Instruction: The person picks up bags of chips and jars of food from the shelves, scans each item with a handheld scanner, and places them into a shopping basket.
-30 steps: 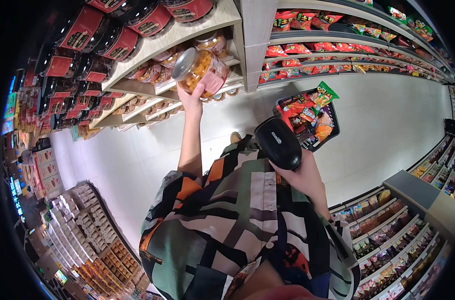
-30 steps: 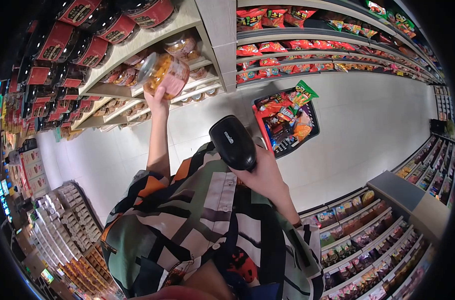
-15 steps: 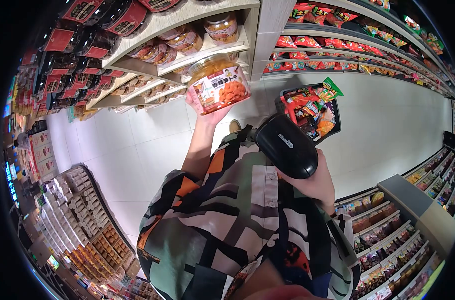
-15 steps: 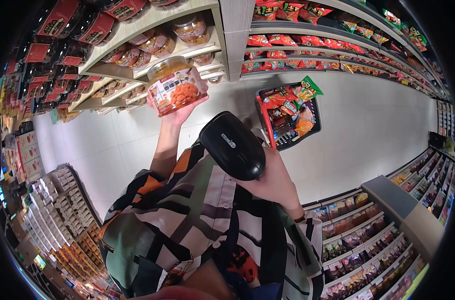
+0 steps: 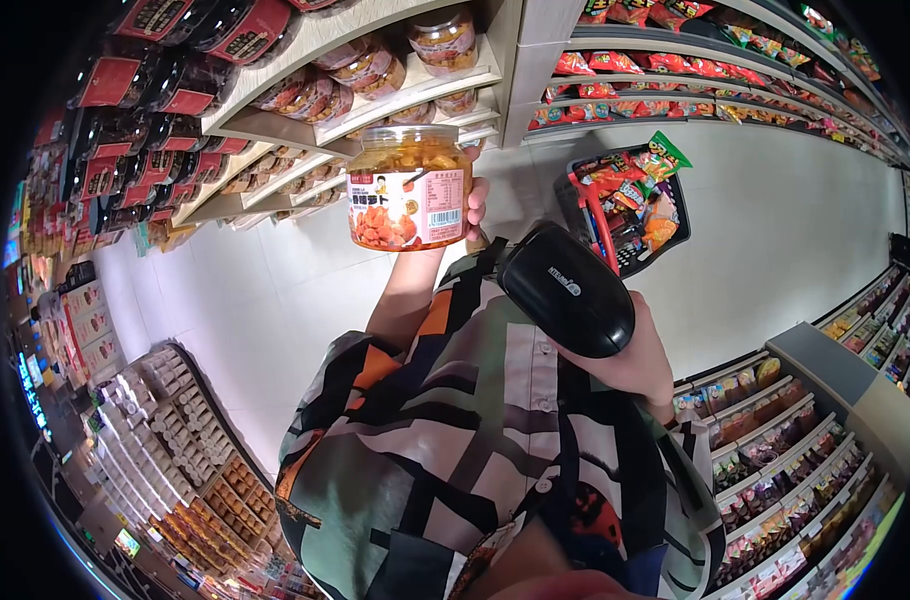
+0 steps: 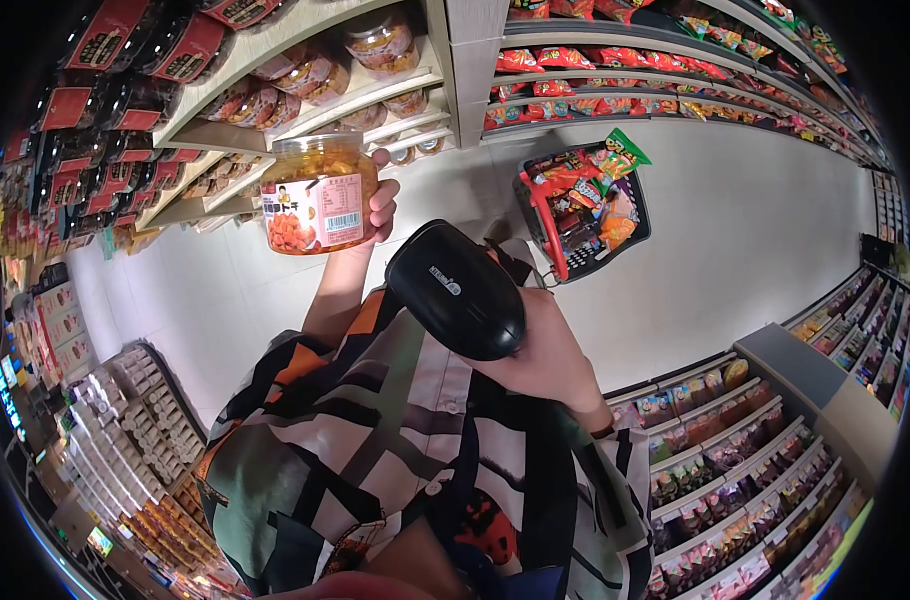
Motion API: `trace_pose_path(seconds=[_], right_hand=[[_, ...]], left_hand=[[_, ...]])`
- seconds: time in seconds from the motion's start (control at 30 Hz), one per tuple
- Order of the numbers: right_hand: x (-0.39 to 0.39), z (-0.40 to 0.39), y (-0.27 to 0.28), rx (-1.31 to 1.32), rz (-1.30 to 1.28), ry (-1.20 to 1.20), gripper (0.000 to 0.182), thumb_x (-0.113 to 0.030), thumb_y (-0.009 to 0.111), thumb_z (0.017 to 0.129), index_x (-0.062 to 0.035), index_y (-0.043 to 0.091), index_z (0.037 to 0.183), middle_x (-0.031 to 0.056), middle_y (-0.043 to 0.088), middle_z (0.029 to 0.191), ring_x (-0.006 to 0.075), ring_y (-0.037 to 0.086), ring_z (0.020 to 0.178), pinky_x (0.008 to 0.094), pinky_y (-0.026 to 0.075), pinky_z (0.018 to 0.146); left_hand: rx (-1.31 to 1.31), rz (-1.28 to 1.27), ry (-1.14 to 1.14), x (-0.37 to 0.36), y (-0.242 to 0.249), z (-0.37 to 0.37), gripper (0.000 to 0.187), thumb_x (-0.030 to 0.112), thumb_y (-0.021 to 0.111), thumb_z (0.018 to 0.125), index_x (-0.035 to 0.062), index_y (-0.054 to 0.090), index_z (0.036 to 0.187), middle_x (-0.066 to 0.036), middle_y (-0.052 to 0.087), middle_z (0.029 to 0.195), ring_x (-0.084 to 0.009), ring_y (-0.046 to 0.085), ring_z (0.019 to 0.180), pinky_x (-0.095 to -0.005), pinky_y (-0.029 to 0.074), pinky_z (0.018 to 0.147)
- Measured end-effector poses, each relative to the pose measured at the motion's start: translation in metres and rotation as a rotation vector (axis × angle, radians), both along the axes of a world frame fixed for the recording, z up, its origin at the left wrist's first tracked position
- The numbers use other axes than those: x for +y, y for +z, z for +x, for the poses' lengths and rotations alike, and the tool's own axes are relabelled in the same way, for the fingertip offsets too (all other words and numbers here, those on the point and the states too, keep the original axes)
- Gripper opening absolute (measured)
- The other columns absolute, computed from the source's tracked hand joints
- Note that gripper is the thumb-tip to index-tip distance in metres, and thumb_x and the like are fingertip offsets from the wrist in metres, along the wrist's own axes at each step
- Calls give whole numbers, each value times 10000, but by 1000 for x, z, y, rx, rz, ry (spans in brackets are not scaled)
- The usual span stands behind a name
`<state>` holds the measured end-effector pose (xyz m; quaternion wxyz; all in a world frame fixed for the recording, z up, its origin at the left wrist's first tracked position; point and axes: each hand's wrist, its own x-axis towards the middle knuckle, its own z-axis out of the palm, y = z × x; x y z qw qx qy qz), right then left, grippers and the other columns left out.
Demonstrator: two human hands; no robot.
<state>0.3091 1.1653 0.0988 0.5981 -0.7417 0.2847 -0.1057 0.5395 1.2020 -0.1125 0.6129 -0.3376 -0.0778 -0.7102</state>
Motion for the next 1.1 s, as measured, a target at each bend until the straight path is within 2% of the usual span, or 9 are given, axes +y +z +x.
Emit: trace_pose_path(seconds=[0.07,0.13,0.2,0.3,0.53,0.67,0.83,0.9,1.1], right_hand=[[6,2,-3,10,38,5,302,-98,761,699,3,618,945,95,664,762,187,642,666,293,487,642],[14,4,-6,-29,-52,33,316,-111,771,690,-3,612,940,92,661,769,203,647,674,297,487,652],[21,11,-3,-44,-34,26,323,-113,773,684,-2,610,940,93,662,777,209,650,680,300,489,659],[32,15,-6,-73,10,28,337,-114,776,675,2,606,941,96,662,789,215,654,689,303,493,669],[37,11,-5,-32,86,60,341,-117,780,663,11,604,925,97,660,792,197,657,698,296,493,677],[30,2,-2,-43,69,56,334,-112,778,664,15,604,919,94,659,790,189,651,694,292,490,676],[20,-24,1,-59,56,-20,336,-97,776,665,19,602,927,96,655,792,188,635,678,290,486,673],[16,-36,3,-64,46,-65,335,-95,776,666,19,601,928,97,653,793,189,630,675,291,486,672],[7,-87,0,-85,7,-226,357,-84,772,670,12,598,966,93,645,777,190,615,654,295,486,654]], left_hand=[[-38,-34,15,3,1,4,794,489,564,882,90,217,1476,-290,459,1120,-467,544,1075,-571,486,897],[-60,-20,4,10,2,8,800,496,573,874,86,224,1466,-291,464,1105,-462,555,1056,-556,498,887],[-81,-10,-11,17,5,14,805,504,581,867,82,232,1457,-293,468,1090,-457,565,1037,-541,509,877],[-182,124,-24,31,10,19,786,518,627,826,48,309,1370,-286,497,985,-434,610,924,-506,553,806],[-200,123,-54,35,25,17,795,513,633,817,22,308,1352,-304,505,976,-433,612,915,-467,560,810],[-253,125,-93,17,22,7,823,539,646,794,15,318,1337,-301,516,969,-419,617,883,-450,566,782],[-304,144,-107,-7,44,-16,822,557,633,794,0,335,1320,-291,521,952,-401,622,862,-427,570,771],[-342,85,-49,-23,47,-29,830,568,633,790,-9,338,1310,-287,523,941,-385,618,862,-420,569,761],[-413,42,-195,-76,51,-71,876,634,600,776,-3,352,1324,-313,528,939,-398,601,903,-442,563,737]])
